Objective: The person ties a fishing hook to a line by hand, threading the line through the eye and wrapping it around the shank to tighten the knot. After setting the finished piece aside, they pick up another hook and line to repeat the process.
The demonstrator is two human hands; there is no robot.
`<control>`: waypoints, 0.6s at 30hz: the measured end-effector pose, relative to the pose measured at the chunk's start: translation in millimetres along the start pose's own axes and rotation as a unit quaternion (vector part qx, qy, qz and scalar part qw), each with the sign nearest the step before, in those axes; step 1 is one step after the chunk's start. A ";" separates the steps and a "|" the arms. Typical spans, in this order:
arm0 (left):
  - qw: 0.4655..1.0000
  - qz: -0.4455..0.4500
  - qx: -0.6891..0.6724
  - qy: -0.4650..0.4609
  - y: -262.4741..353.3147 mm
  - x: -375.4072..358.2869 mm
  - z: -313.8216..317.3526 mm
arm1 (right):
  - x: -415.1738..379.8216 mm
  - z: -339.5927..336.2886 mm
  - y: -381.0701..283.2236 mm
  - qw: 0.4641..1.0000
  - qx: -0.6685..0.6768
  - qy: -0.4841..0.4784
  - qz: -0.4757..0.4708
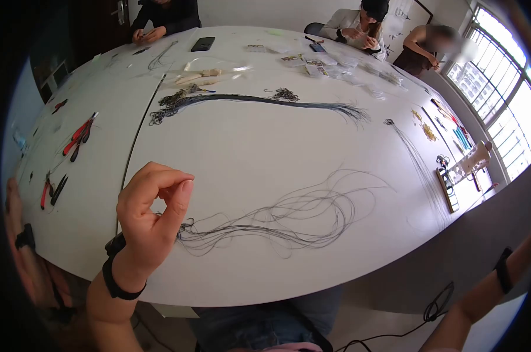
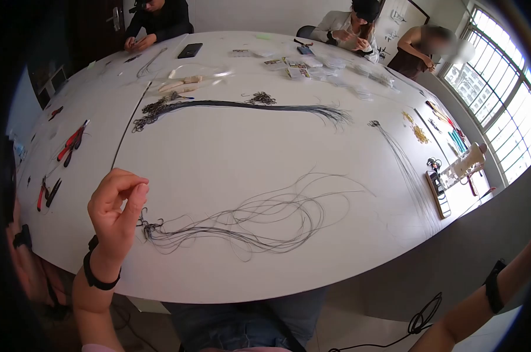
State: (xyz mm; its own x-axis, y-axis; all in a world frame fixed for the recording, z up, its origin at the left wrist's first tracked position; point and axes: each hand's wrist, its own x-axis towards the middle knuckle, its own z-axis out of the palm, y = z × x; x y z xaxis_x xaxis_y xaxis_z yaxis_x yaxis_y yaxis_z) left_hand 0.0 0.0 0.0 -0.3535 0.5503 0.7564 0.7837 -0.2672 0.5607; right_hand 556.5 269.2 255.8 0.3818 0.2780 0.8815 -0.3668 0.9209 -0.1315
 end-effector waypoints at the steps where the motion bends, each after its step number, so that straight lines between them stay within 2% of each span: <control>1: 1.000 0.002 0.003 -0.001 -1.0 -0.8 -0.8 | 10.3 -11.4 -1.5 0.999 -0.026 0.015 -0.035; 2: 1.000 0.003 0.006 -0.002 -2.3 -2.2 -2.4 | 0.8 0.0 0.1 0.999 -0.027 0.016 -0.037; 3: 1.000 0.005 0.005 -0.003 -2.8 -3.0 -3.9 | -16.7 23.1 8.3 0.978 -0.169 0.025 -0.117; 4: 1.000 -0.002 0.005 -0.002 2.9 -1.5 1.4 | -17.5 34.8 23.6 0.931 -0.309 0.026 -0.192; 6: 1.000 0.001 0.006 0.000 2.5 -0.3 -0.6 | -26.3 20.8 57.0 0.868 -0.464 -0.055 -0.170; 8: 1.000 -0.010 0.000 -0.015 1.8 -1.1 -3.1 | 30.0 -67.0 126.4 0.812 -0.487 -0.273 -0.171; 9: 1.000 -0.009 -0.001 -0.015 1.8 -1.4 -3.4 | 14.3 -78.4 152.2 0.839 -0.499 -0.213 -0.037; 11: 1.000 -0.007 0.011 0.000 1.9 -1.5 -3.9 | -35.2 -57.4 200.4 0.834 -0.515 -0.190 0.057; 12: 1.000 -0.006 0.011 -0.001 2.0 -1.5 -4.6 | -60.1 -43.8 217.9 0.812 -0.544 -0.188 0.097; 13: 1.000 0.001 0.022 0.011 2.2 -1.4 -5.4 | -75.5 -51.2 246.4 0.782 -0.574 -0.236 0.057; 14: 0.999 0.007 0.032 0.023 2.4 -1.4 -6.1 | -93.3 -57.4 277.3 0.786 -0.567 -0.240 0.060; 17: 0.999 -0.003 0.031 0.045 2.3 -1.0 -10.0 | -156.2 -29.5 313.8 0.717 -0.614 -0.309 0.114; 18: 0.998 0.002 0.033 0.057 1.3 0.0 -9.3 | -173.2 -22.9 326.6 0.713 -0.606 -0.325 0.135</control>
State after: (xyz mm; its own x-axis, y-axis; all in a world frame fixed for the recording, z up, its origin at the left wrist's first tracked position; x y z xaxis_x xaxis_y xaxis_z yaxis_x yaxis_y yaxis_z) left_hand -3.7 -7.7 3.9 -0.4022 0.4552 0.7944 0.8161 -0.2151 0.5364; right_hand 390.0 528.1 49.8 -0.1828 0.6669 0.7224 0.8013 0.5268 -0.2835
